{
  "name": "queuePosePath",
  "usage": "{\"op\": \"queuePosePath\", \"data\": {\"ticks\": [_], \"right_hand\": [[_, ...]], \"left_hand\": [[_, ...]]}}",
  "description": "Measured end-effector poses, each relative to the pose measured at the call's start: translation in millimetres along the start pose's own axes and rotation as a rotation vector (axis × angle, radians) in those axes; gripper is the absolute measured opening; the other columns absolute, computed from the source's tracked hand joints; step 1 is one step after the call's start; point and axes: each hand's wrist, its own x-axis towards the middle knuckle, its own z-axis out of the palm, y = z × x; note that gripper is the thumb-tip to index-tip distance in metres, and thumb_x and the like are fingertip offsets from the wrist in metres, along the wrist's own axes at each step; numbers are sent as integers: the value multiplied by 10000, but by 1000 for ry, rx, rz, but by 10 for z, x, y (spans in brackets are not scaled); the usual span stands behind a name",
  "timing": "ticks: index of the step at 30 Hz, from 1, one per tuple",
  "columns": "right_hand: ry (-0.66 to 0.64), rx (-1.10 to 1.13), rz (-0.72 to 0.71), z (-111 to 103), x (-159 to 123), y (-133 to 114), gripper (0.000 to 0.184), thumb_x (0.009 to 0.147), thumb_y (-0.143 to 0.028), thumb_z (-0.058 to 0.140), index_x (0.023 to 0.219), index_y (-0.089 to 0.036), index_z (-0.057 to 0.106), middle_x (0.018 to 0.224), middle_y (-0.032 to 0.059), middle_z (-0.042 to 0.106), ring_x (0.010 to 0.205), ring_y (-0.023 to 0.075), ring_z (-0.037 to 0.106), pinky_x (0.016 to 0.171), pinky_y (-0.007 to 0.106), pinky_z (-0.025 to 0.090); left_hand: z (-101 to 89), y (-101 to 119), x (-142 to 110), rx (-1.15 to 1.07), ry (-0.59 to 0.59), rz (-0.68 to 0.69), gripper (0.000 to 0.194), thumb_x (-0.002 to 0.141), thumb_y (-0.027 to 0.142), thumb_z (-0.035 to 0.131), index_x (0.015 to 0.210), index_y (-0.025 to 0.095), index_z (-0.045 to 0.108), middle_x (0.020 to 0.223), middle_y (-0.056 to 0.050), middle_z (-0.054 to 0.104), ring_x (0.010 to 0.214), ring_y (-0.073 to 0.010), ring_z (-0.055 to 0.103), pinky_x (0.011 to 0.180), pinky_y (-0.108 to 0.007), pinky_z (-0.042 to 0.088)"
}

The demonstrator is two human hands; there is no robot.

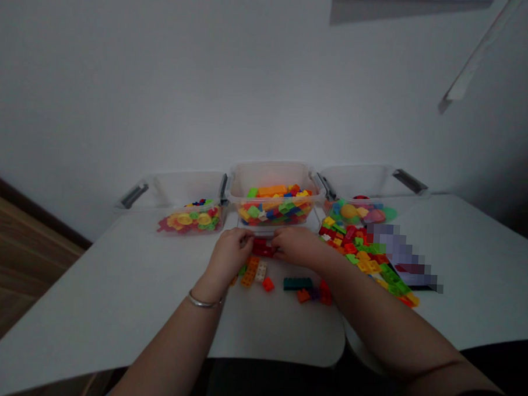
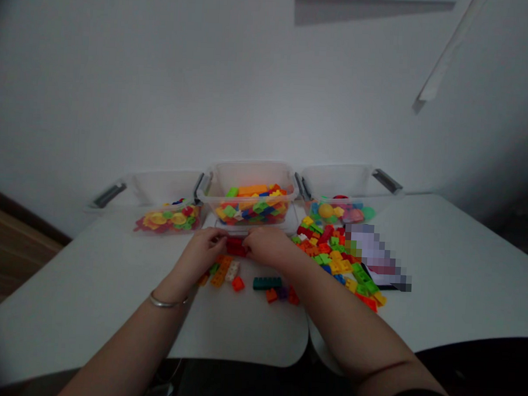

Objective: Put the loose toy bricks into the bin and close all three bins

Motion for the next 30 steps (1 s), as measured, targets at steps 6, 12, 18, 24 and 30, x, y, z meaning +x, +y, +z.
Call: {"op": "queuePosePath", "data": {"ticks": [6, 12, 18, 24, 30], "right_hand": [[-33, 20, 79, -2, -4, 4, 243, 911, -288, 504, 974, -202, 722, 946, 89, 745, 864, 256, 691, 667, 301, 489], [-8, 20, 135, 11, -12, -4, 259, 898, -269, 495, 1056, -182, 682, 1026, 107, 738, 919, 272, 691, 710, 329, 511], [-25, 20, 186, 5, -13, -8, 244, 875, -276, 510, 986, -180, 705, 976, 110, 742, 891, 283, 696, 683, 339, 514], [21, 66, 203, 59, -25, -21, 179, 851, -269, 563, 965, -199, 682, 970, 104, 737, 863, 275, 692, 660, 327, 488], [83, 180, 185, -47, -37, 51, 123, 849, -249, 572, 917, -224, 671, 937, 46, 730, 834, 214, 666, 618, 272, 419]], "left_hand": [[16, -6, -25, 69, -138, -23, 149, 814, 224, 596, 889, 191, 721, 856, -61, 720, 769, -196, 634, 707, -304, 461], [-12, 36, -29, 95, -182, -78, 136, 808, 250, 629, 907, 216, 717, 861, -42, 739, 784, -201, 654, 713, -301, 451], [-7, 27, -31, 108, -183, -83, 151, 810, 280, 642, 930, 230, 719, 842, -35, 743, 803, -211, 666, 744, -309, 459], [15, 11, -35, 91, -166, -28, 118, 780, 264, 676, 886, 246, 722, 812, -21, 745, 780, -220, 672, 720, -317, 465], [-10, 36, -45, -26, -88, -39, 143, 808, 264, 621, 908, 228, 716, 849, -34, 745, 791, -205, 668, 720, -301, 478]]}}
